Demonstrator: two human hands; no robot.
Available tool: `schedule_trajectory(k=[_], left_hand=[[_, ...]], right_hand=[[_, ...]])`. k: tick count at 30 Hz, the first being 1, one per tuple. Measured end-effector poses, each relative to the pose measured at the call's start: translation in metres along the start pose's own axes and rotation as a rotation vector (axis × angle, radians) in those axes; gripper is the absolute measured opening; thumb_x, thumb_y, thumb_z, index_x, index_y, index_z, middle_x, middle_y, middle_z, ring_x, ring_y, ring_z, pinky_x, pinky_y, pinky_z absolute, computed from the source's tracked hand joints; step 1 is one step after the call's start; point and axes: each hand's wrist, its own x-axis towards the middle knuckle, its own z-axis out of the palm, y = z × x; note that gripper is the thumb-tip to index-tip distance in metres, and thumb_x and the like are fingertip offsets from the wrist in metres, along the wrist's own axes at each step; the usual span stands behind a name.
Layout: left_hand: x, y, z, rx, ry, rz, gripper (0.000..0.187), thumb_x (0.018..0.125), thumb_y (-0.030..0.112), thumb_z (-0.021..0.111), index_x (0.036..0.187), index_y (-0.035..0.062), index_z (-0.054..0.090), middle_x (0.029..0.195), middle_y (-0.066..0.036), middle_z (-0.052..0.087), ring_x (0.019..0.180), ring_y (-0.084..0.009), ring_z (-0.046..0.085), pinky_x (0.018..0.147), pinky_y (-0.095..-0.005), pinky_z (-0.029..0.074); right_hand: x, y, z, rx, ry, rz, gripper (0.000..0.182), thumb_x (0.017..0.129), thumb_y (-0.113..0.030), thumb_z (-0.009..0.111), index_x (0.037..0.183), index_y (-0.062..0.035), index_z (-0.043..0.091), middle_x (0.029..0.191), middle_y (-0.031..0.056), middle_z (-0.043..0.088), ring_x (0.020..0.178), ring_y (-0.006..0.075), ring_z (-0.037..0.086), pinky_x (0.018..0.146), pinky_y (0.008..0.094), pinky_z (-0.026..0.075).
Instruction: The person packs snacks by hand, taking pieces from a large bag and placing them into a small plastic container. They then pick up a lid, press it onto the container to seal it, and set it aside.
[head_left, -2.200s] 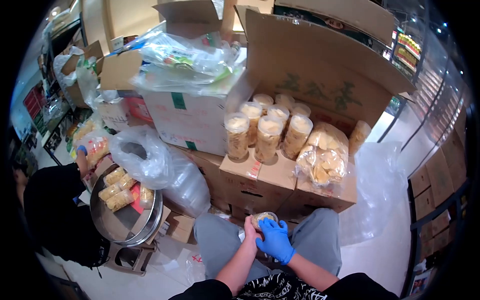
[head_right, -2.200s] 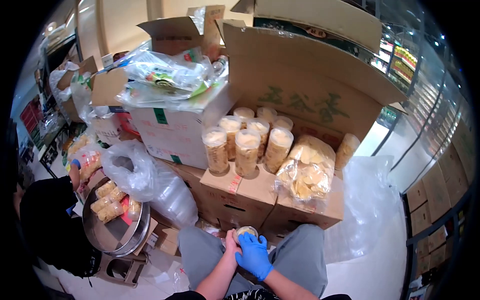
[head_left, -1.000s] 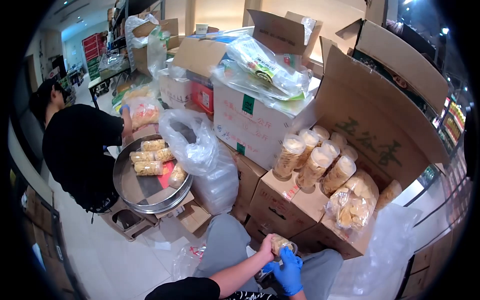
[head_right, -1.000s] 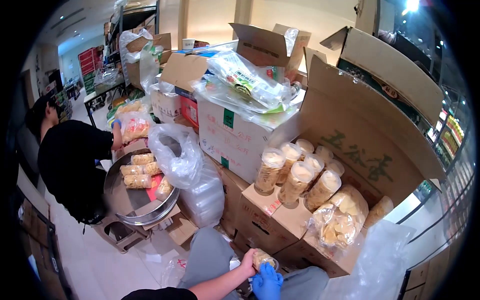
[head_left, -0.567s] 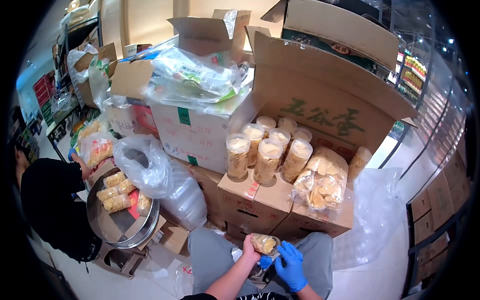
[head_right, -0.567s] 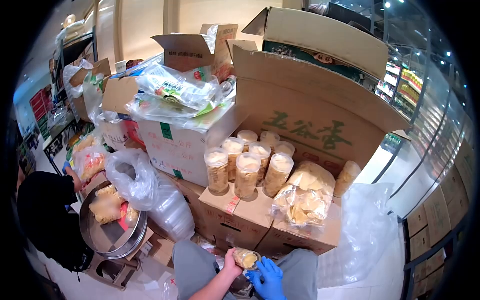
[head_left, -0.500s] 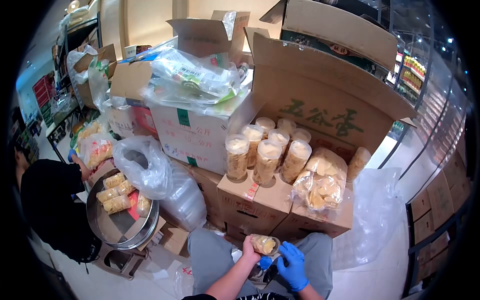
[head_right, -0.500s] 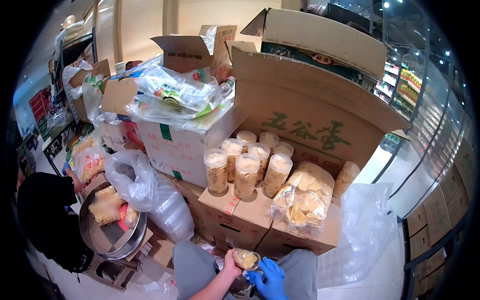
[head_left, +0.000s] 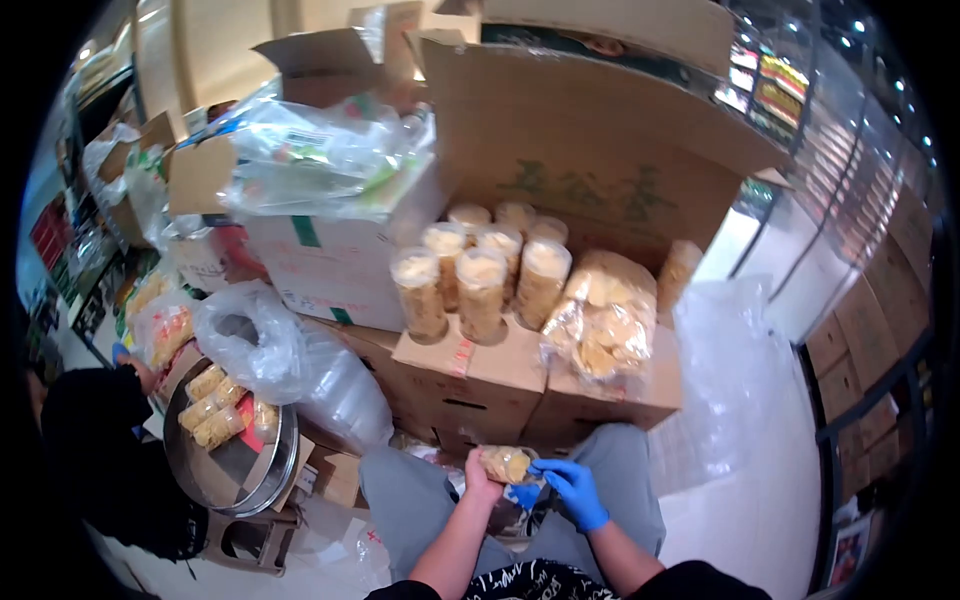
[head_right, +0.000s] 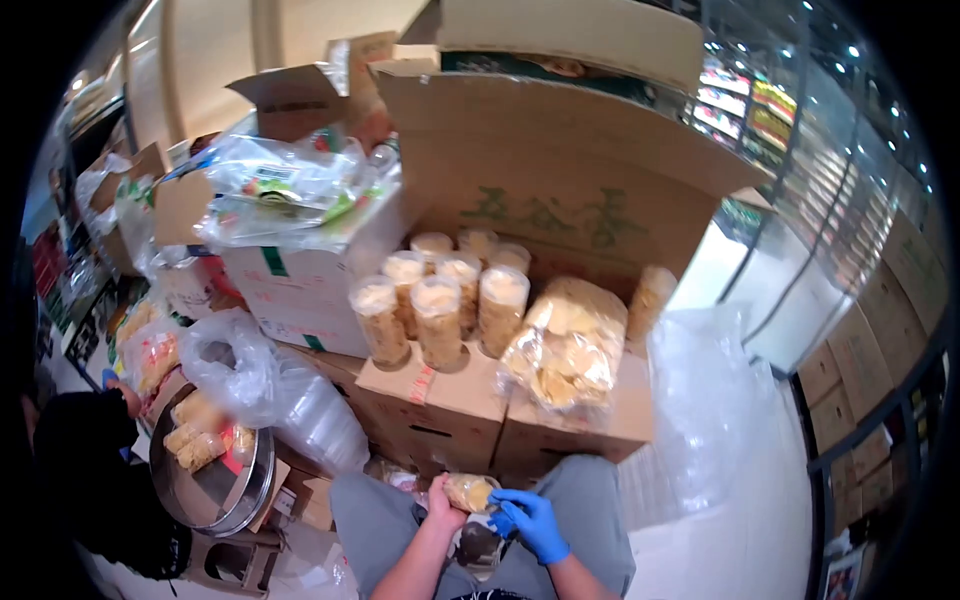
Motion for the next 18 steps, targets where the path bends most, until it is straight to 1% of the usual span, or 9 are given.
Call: schedule_trajectory(k=[2,6,8,10,11,13,15,16,18], left_hand=[[0.003,0.000,-0.001,0.018,0.004,0.030,0.041,0.084,0.035,0.044,0.110,0.0045,0.049,0.110,-0.013,0.056,0.103,-0.0307,0.054,0.092,-0.0460,0.040],[0.005,-0.002,-0.001,0.009,-0.038,0.037,0.038,0.085,0.034,0.042,0.110,0.0060,0.049,0.109,-0.012,0.056,0.102,-0.0298,0.054,0.091,-0.0453,0.041],[0.003,-0.002,-0.001,0.020,-0.048,0.025,0.038,0.085,0.035,0.042,0.109,0.0059,0.049,0.108,-0.012,0.056,0.101,-0.0297,0.055,0.091,-0.0451,0.042],[0.007,-0.002,-0.001,0.013,-0.030,0.028,0.038,0.085,0.035,0.042,0.109,0.0057,0.049,0.108,-0.012,0.056,0.101,-0.0297,0.055,0.091,-0.0450,0.042],[0.008,-0.003,-0.004,0.006,-0.018,0.034,0.038,0.085,0.034,0.043,0.109,0.0055,0.049,0.108,-0.012,0.056,0.101,-0.0297,0.055,0.091,-0.0448,0.042],[0.006,-0.002,-0.001,0.010,-0.032,0.032,0.038,0.085,0.035,0.043,0.108,0.0053,0.050,0.108,-0.012,0.056,0.101,-0.0296,0.055,0.091,-0.0446,0.042],[0.007,-0.002,-0.002,0.015,-0.060,0.028,0.039,0.084,0.035,0.044,0.108,0.0047,0.050,0.108,-0.012,0.057,0.101,-0.0295,0.055,0.090,-0.0441,0.042],[0.008,-0.004,-0.003,0.014,-0.056,0.022,0.039,0.084,0.035,0.044,0.108,0.0047,0.050,0.108,-0.012,0.057,0.101,-0.0295,0.055,0.090,-0.0441,0.042],[0.010,-0.005,-0.003,0.010,-0.029,0.020,0.040,0.084,0.036,0.044,0.108,0.0046,0.050,0.107,-0.012,0.057,0.100,-0.0296,0.055,0.090,-0.0440,0.043]], right_hand=[[0.000,0.005,-0.003,-0.088,-0.022,-0.084,0.024,0.086,-0.007,0.052,0.106,0.0030,0.059,0.093,0.0086,0.064,0.071,0.0107,0.059,0.064,0.0236,0.050],[0.000,0.002,-0.006,-0.006,-0.001,-0.055,0.023,0.087,-0.008,0.051,0.107,0.0020,0.059,0.095,0.0091,0.064,0.065,0.0102,0.058,0.059,0.0227,0.051],[-0.001,0.000,-0.008,0.024,0.043,-0.052,0.023,0.085,-0.009,0.054,0.106,-0.0004,0.061,0.095,0.0083,0.064,0.068,0.0109,0.058,0.061,0.0238,0.050],[0.009,-0.006,-0.008,-0.222,0.179,-0.230,0.023,0.083,-0.010,0.058,0.104,-0.0032,0.063,0.092,0.0073,0.064,0.075,0.0123,0.058,0.066,0.0259,0.048],[0.008,-0.023,-0.008,-0.329,0.245,-0.290,0.021,0.080,-0.009,0.061,0.100,-0.0055,0.065,0.090,0.0080,0.064,0.080,0.0160,0.058,0.070,0.0284,0.047],[0.021,-0.053,-0.011,-0.554,0.331,-0.560,0.019,0.077,-0.004,0.060,0.096,-0.0050,0.064,0.092,0.0103,0.063,0.082,0.0241,0.059,0.071,0.0309,0.046],[0.035,-0.081,-0.015,-0.730,0.412,-0.745,0.022,0.075,-0.002,0.059,0.097,-0.0047,0.062,0.092,0.0100,0.063,0.083,0.0268,0.058,0.076,0.0337,0.046],[0.039,-0.096,-0.015,-0.826,0.433,-0.744,0.022,0.074,-0.003,0.060,0.096,-0.0039,0.062,0.093,0.0118,0.062,0.087,0.0279,0.058,0.079,0.0349,0.045],[0.051,-0.121,-0.016,-0.911,0.438,-0.783,0.022,0.074,-0.006,0.061,0.095,-0.0033,0.062,0.097,0.0137,0.062,0.092,0.0293,0.058,0.079,0.0360,0.044]])
